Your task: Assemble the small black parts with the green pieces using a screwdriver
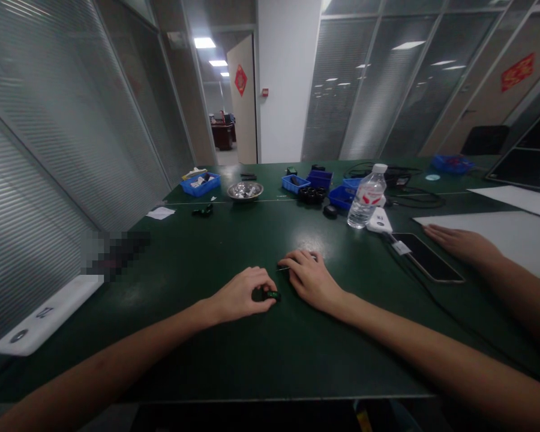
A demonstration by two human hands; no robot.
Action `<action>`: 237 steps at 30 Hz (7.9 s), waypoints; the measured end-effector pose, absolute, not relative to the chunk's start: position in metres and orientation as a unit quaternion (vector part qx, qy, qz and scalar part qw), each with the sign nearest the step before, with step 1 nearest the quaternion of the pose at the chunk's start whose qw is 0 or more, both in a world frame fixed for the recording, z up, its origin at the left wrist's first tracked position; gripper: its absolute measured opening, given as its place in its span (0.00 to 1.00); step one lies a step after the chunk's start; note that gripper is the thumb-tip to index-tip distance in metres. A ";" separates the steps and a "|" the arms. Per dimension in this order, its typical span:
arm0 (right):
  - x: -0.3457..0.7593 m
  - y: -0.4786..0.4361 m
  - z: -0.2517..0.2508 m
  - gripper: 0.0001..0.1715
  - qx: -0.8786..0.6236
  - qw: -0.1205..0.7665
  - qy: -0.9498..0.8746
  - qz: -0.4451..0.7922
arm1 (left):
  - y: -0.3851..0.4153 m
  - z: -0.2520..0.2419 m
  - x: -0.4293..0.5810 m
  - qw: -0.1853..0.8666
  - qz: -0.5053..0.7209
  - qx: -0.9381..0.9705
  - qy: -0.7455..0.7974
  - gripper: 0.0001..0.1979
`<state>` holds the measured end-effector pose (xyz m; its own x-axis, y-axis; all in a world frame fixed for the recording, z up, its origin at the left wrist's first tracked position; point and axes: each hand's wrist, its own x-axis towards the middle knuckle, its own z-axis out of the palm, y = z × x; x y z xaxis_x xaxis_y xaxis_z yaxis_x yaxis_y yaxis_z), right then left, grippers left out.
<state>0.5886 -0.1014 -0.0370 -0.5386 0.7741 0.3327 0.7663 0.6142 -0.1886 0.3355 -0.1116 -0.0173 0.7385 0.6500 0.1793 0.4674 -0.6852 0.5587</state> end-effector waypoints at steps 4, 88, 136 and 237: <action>0.588 -0.101 -0.036 0.21 -0.437 0.192 -0.878 0.011 | -0.112 -0.016 0.334 0.242 0.178 0.905 0.301 0.09; 0.587 -0.113 -0.016 0.11 -0.242 0.328 -0.912 0.040 | -0.098 -0.021 0.318 0.264 0.240 0.896 0.265 0.15; 0.588 -0.111 -0.020 0.17 -0.261 0.321 -0.908 0.067 | -0.102 -0.015 0.315 0.301 0.296 0.864 0.274 0.11; 0.594 -0.108 -0.021 0.10 -0.357 0.166 -0.917 0.066 | -0.098 -0.021 0.321 0.246 0.205 0.882 0.346 0.09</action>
<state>0.5943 -0.1075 -0.0215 -0.6897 0.6772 0.2563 0.6334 0.7358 -0.2397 0.3207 -0.0975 -0.0213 0.6767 0.7106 0.1925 0.5086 -0.6402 0.5757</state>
